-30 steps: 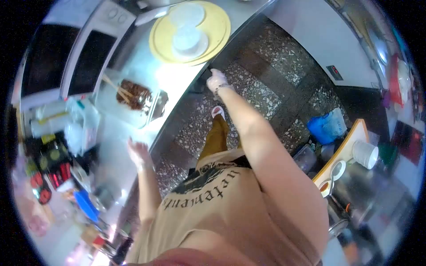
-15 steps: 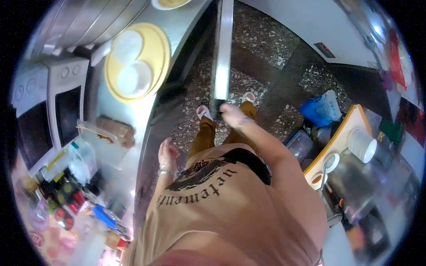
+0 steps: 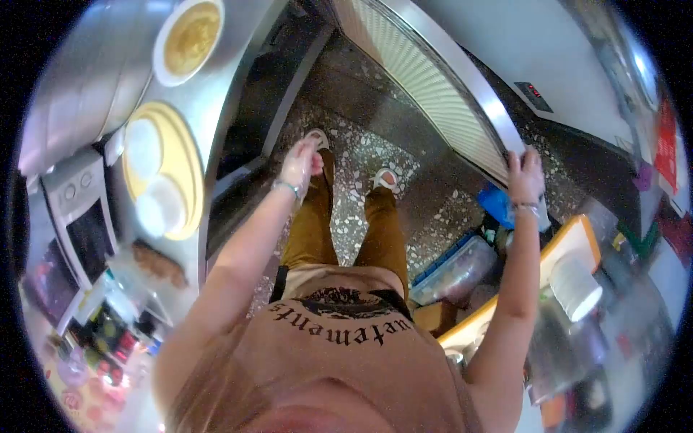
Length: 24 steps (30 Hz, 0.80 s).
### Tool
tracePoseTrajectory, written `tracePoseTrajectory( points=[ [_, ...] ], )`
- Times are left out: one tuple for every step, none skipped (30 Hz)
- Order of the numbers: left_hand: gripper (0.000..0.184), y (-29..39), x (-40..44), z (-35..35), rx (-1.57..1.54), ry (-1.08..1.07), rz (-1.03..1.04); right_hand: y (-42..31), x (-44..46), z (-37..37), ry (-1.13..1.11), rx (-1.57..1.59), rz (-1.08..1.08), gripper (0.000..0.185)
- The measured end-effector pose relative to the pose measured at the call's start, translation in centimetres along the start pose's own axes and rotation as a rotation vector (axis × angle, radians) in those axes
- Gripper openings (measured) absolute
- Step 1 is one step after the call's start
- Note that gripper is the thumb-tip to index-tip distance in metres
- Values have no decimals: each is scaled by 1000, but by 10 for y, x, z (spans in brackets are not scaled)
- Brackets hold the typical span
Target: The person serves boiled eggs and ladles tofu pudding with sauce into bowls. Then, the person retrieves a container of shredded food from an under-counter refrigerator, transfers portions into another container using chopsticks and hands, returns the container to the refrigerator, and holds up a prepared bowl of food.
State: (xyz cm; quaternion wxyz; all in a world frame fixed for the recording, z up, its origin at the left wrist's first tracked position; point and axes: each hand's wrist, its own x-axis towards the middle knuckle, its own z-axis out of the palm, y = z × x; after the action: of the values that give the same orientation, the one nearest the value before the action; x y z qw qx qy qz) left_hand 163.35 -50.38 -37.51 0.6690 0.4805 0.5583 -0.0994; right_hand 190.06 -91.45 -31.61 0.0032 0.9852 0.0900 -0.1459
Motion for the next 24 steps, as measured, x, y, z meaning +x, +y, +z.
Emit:
tracePoseTrajectory(
  points=[
    [30, 4, 59, 5, 7, 7, 37, -1, 25, 34, 214, 5, -168, 50],
    [34, 6, 124, 9, -31, 47, 25, -28, 49, 42, 111, 33, -58, 46],
    [37, 6, 193, 11, -70, 87, 13, -38, 71, 64, 165, 28, -109, 43],
    [37, 0, 268, 9, -68, 91, 19, -50, 89, 90, 236, 45, -90, 39],
    [34, -10, 348, 1, -158, 146, -2, -49, 106, 116, 251, 53, -61, 37],
    [32, -23, 429, -12, -249, 201, -23, -47, 119, 143, 281, 97, -63, 37],
    [37, -49, 527, -38, -145, 176, 134, -41, 131, 169, 245, 90, 26, 38],
    [38, -49, 585, -45, -164, 237, 159, -46, 137, 187, 275, 60, 19, 38],
    [38, -42, 635, -54, -178, 304, 200, -65, 141, 200, 254, -20, 88, 39],
    [38, -32, 680, -64, -218, 356, 212, -83, 148, 215, 250, -83, 185, 41],
    [39, -21, 723, -74, -263, 384, 227, -52, 160, 244, 319, -77, 55, 44],
    [39, -11, 763, -88, -314, 411, 237, -22, 173, 266, 359, 14, -100, 47],
    [39, -1, 794, -100, -363, 427, 243, -40, 180, 274, 373, 46, -132, 51],
    [40, 8, 820, -112, -417, 416, 245, -42, 189, 284, 376, 53, -131, 51],
    [40, 15, 839, -123, -467, 395, 251, -41, 193, 290, 391, 43, -114, 54],
    [40, 23, 855, -136, -512, 347, 250, -42, 194, 294, 405, 33, -96, 57],
    [41, 28, 867, -145, -552, 295, 254, -46, 198, 298, 418, 22, -84, 60],
    [41, 31, 875, -154, -587, 240, 257, -50, 202, 303, 431, 11, -72, 63],
    [41, 32, 880, -161, -615, 189, 262, -53, 204, 308, 434, 16, -76, 63],
    [42, 30, 882, -166, -639, 141, 265, -59, 204, 308, 442, 18, -74, 65],
    [42, 26, 881, -167, -655, 95, 269, -64, 203, 304, 450, 21, -73, 66],
    [42, 19, 876, -167, -671, 66, 280, -67, 202, 299, 447, 22, -80, 66],
    [43, 13, 862, -165, -677, 32, 301, -73, 202, 295, 457, 4, -92, 63],
    [40, 3, 843, -159, -676, 9, 339, -76, 202, 290, 468, -13, -103, 61]
  ],
)
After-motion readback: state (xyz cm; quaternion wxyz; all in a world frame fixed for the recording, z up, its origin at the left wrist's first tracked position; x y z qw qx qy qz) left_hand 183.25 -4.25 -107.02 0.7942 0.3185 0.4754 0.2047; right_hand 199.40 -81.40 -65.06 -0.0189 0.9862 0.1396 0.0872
